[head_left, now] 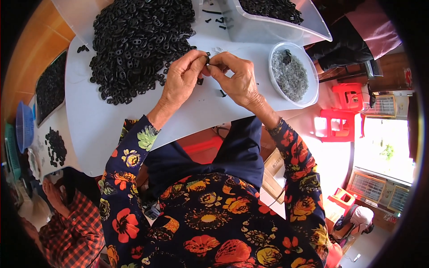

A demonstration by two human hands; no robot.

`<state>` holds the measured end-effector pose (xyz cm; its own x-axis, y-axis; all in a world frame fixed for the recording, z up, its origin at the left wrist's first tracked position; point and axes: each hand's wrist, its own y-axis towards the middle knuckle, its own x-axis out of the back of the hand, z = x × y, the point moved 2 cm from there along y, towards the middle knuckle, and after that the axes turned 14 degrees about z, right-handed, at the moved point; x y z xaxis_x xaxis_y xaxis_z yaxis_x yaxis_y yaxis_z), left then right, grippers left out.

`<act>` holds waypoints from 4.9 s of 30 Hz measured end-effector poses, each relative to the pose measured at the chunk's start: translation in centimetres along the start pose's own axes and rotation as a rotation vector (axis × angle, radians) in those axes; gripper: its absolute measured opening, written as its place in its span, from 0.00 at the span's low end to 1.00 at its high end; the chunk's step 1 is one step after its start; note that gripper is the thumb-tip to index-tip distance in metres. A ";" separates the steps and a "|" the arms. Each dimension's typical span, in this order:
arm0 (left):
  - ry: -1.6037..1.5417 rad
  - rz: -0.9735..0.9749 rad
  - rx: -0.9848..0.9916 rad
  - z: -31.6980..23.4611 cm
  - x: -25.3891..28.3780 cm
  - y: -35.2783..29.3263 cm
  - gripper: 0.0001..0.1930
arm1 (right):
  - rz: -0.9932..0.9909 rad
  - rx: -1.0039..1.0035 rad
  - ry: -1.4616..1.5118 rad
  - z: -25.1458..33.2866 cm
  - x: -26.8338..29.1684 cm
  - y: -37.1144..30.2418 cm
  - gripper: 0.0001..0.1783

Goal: The person assembles small plastic and rubber components onto a plastic base part by hand.

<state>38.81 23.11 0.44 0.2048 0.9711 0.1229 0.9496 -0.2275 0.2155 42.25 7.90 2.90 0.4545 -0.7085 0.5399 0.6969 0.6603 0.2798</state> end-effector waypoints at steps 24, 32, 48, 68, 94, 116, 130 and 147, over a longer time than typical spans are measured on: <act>-0.148 0.019 0.099 -0.2 0.3 -0.1 0.08 | -0.092 0.045 -0.154 0.1 2.1 0.4 0.06; -0.324 -0.044 0.088 0.5 0.8 -0.1 0.10 | 0.223 -0.041 -0.633 -2.3 2.1 4.2 0.05; 0.143 -0.121 0.010 -0.5 1.3 0.3 0.06 | 0.395 -0.153 -0.859 -2.1 1.3 6.8 0.02; 1.025 -0.036 -0.265 -0.9 0.9 0.9 0.11 | 0.343 -0.230 -0.881 -2.2 1.1 7.0 0.05; 0.950 0.102 -0.300 -0.3 0.1 3.2 0.12 | -0.127 -0.232 0.333 -4.2 0.8 -0.5 0.09; 0.191 -0.004 -0.027 -0.6 -0.9 1.8 0.07 | 0.046 -0.171 0.597 -4.1 1.1 -1.0 0.06; -0.016 0.097 0.137 -0.6 -1.2 1.7 0.08 | -0.105 -0.073 0.771 -4.4 1.6 -1.0 0.05; -0.079 0.104 0.108 0.2 -1.8 1.4 0.06 | -0.070 -0.061 0.657 -4.4 1.3 -1.0 0.05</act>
<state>39.84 21.09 0.34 0.3169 0.9465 0.0614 0.9416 -0.3218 0.0996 44.57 5.22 -0.14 0.6374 -0.7664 -0.0795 0.7584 0.6058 0.2404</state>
